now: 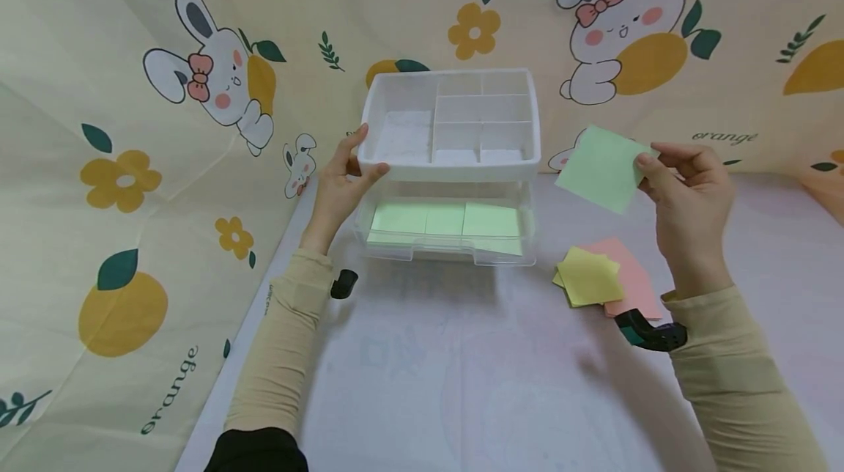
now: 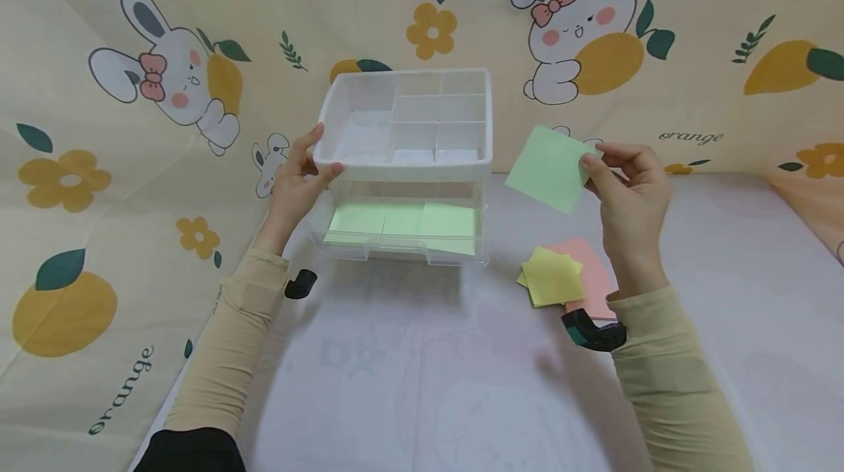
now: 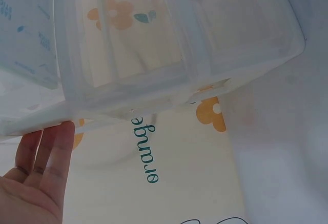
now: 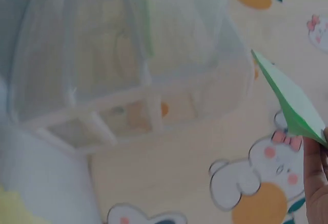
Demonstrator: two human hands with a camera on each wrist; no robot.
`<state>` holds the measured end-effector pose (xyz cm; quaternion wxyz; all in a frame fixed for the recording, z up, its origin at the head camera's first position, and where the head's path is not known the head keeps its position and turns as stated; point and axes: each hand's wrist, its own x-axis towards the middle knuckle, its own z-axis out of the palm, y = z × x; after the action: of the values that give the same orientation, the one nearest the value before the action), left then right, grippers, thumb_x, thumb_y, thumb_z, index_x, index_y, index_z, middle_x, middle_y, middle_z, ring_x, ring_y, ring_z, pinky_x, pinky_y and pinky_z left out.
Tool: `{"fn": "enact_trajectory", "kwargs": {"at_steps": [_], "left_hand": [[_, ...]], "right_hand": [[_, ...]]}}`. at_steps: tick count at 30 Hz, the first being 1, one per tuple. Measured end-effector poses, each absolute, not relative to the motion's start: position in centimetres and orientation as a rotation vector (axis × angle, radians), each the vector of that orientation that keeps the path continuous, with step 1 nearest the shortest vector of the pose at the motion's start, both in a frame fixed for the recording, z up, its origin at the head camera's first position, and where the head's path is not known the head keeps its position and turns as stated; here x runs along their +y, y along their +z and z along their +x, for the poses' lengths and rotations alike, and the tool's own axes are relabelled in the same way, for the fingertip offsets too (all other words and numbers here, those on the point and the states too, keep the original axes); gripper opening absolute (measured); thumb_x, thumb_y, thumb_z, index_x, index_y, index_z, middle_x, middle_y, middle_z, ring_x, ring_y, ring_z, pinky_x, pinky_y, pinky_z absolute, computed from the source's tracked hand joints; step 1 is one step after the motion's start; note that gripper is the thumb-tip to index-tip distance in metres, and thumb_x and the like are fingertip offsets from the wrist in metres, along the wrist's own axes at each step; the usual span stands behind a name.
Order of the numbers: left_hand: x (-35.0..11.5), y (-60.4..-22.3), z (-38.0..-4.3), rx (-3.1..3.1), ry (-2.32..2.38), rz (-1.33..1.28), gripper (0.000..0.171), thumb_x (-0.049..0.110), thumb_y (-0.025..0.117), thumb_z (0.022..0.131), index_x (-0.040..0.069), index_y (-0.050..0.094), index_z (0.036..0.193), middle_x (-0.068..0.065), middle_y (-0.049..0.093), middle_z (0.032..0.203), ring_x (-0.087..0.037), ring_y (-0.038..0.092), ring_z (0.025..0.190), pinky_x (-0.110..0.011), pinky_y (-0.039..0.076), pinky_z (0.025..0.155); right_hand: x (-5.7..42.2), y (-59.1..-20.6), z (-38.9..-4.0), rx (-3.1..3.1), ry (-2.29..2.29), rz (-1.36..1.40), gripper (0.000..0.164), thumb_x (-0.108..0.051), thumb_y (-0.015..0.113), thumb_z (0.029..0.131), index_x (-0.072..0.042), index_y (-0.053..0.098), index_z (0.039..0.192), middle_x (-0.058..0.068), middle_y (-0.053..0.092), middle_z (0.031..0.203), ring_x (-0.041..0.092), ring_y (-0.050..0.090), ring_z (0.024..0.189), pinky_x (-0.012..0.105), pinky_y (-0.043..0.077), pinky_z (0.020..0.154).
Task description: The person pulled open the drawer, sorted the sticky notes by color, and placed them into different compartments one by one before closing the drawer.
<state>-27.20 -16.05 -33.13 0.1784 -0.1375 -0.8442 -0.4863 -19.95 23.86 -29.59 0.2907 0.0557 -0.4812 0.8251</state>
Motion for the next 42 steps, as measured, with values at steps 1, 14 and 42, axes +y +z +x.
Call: {"fn": "enact_trajectory", "kwargs": {"at_steps": [1,14,42], "left_hand": [[-16.1,-33.1,-27.2,-2.389,-1.374,-0.387,0.071,0.060,0.064,0.074,0.045,0.037,0.138,-0.008,0.053,0.078,-0.018,0.047,0.074,-0.028,0.038,0.068],[-16.0,-33.0,-27.3,-2.388,-1.380,-0.386,0.070,0.059,0.064,0.075,0.045,0.037,0.138,-0.007,0.053,0.079,-0.018,0.047,0.075,-0.028,0.037,0.068],[-16.0,-33.3,-27.1,-2.367,-1.400,-0.397,0.069,0.057,0.065,0.075,0.045,0.037,0.138,-0.006,0.054,0.079,-0.017,0.049,0.074,-0.027,0.038,0.067]], "right_hand": [[23.5,-29.3,-19.9,-1.284,2.194,0.167,0.027,0.012,0.073,0.070,0.014,0.061,0.094,0.013,0.059,0.077,0.019,0.063,0.060,0.023,0.054,0.059],[19.3,-27.5,-20.0,-1.341,2.191,0.406,0.020,0.010,0.071,0.073,0.013,0.064,0.092,0.009,0.069,0.081,0.016,0.061,0.067,0.020,0.051,0.066],[12.4,-28.6,-20.7,-2.486,1.454,0.654,0.013,-0.011,0.064,0.087,-0.003,0.070,0.096,0.015,0.070,0.086,0.014,0.067,0.071,0.018,0.053,0.067]]}}
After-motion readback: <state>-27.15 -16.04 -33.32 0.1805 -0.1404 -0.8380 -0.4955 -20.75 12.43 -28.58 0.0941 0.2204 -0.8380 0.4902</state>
